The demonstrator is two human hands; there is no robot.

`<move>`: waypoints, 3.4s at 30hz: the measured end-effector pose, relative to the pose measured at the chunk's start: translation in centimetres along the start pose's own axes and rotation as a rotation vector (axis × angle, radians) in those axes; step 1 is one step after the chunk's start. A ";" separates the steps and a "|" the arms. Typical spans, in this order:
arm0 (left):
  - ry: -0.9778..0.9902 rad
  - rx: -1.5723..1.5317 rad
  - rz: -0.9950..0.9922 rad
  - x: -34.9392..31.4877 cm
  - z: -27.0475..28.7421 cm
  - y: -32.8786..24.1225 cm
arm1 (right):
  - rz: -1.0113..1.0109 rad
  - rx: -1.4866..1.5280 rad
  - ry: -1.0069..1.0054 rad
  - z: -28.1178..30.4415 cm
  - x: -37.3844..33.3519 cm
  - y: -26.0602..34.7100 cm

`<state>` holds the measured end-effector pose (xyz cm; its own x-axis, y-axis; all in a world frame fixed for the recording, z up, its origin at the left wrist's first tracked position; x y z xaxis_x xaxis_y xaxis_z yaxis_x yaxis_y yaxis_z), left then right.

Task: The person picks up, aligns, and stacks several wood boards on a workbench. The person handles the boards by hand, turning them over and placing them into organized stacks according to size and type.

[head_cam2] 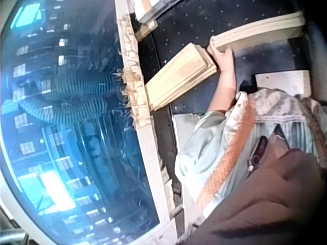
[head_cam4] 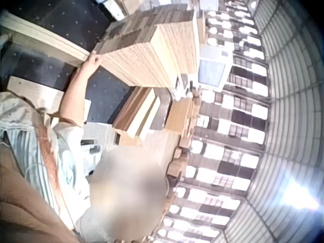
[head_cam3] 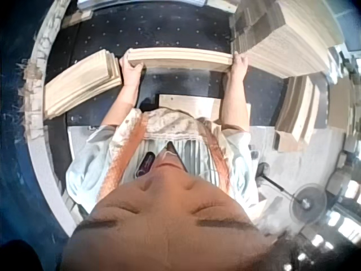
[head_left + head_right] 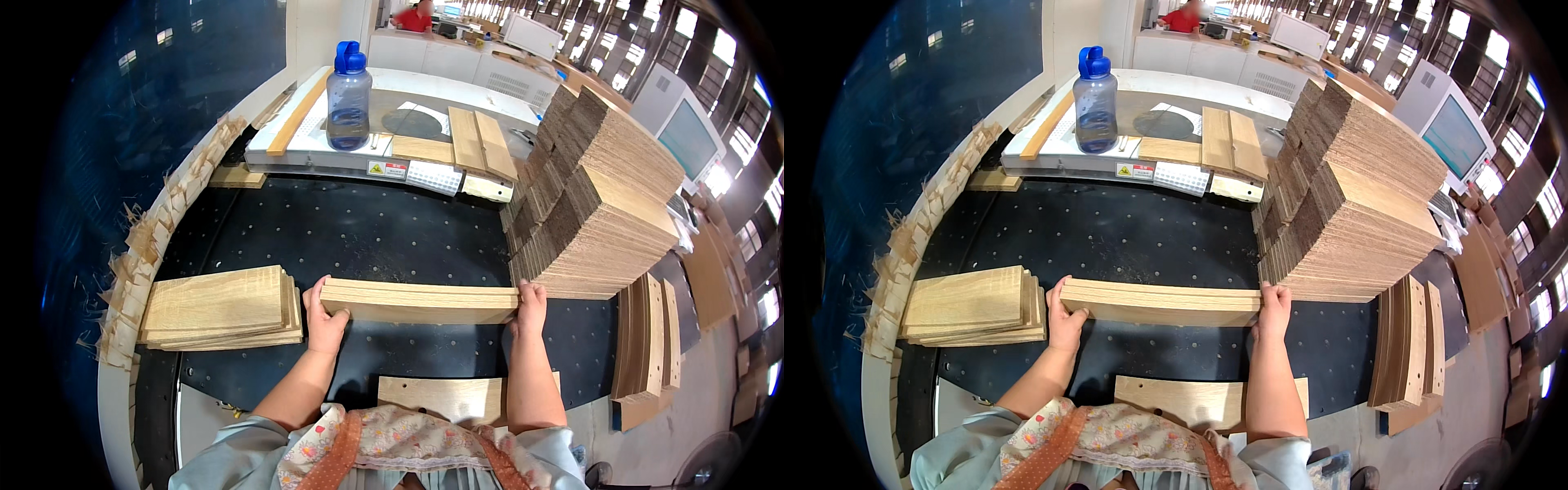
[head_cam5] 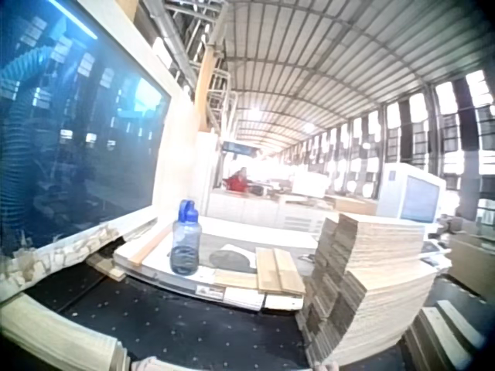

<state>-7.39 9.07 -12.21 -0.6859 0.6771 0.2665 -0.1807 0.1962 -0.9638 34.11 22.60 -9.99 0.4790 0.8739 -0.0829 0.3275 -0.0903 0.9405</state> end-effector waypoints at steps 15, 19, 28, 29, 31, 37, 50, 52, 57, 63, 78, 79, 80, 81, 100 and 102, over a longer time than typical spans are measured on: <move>0.139 -0.062 0.019 -0.3 0.3 -3.6 | 1.073 -1.421 0.919 -12.5 -15.5 2.8; 0.210 0.397 -0.766 -2.6 -1.6 -13.5 | 1.065 -1.388 0.928 -12.0 -15.7 3.1; 0.761 1.030 -0.771 -3.2 -5.6 -11.0 | 1.064 -1.200 1.055 -10.5 -16.0 3.9; 0.781 1.033 -0.768 -3.2 -5.5 -11.0 | 1.076 -1.199 1.067 -10.5 -16.1 4.0; 0.811 1.033 -0.766 -3.0 -5.6 -11.2 | 1.101 -1.199 1.087 -10.3 -16.2 4.1; 0.867 1.066 -0.762 -2.6 -5.9 -10.8 | 1.092 -1.128 1.089 -9.7 -16.2 4.6; 0.948 0.989 -0.753 -2.4 -5.5 -10.8 | 0.927 -1.235 1.064 -10.4 -14.0 4.7; 0.992 0.949 -0.783 -2.4 -5.3 -10.9 | 0.897 -1.303 1.151 -10.0 -13.3 4.7; 1.060 0.935 -0.740 -1.6 -6.6 -11.8 | 1.082 -1.438 1.250 -9.8 -13.5 4.5; 1.078 0.920 -0.878 -0.4 -8.3 -11.0 | 1.178 -1.368 1.296 -11.0 -13.4 4.6; 1.001 0.806 -0.796 -1.6 -6.2 -11.7 | 1.111 -1.188 1.329 -10.3 -14.5 4.5; 1.016 0.802 -0.773 -2.1 -6.1 -11.5 | 1.119 -1.208 1.346 -10.0 -14.8 4.3; 1.032 0.799 -0.749 -2.4 -6.1 -11.4 | 1.126 -1.227 1.364 -9.8 -15.0 4.1; 1.039 0.770 -0.756 -2.1 -6.6 -11.7 | 1.134 -1.192 1.357 -10.1 -14.5 4.2; 0.928 0.604 -1.019 -5.7 -9.3 -15.1 | 1.461 -1.256 1.179 -12.5 -19.1 10.2; 0.709 0.452 -1.053 -4.8 -9.2 -17.4 | 1.580 -1.012 0.951 -12.8 -21.0 15.8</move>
<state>5.53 8.90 3.40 0.4070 0.5952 0.6929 -0.7009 0.6899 -0.1810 18.76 8.92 10.84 -0.7323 0.2787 0.6214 -0.4530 -0.8807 -0.1388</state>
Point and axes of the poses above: each hand's wrist, its own x-axis towards the middle knuckle, its own z-axis out of the back of the hand, y = z × x, the point moved 7 cm from there along x, towards the middle knuckle, and after that the axes turned 12 degrees about -y, right-handed, at the moved point
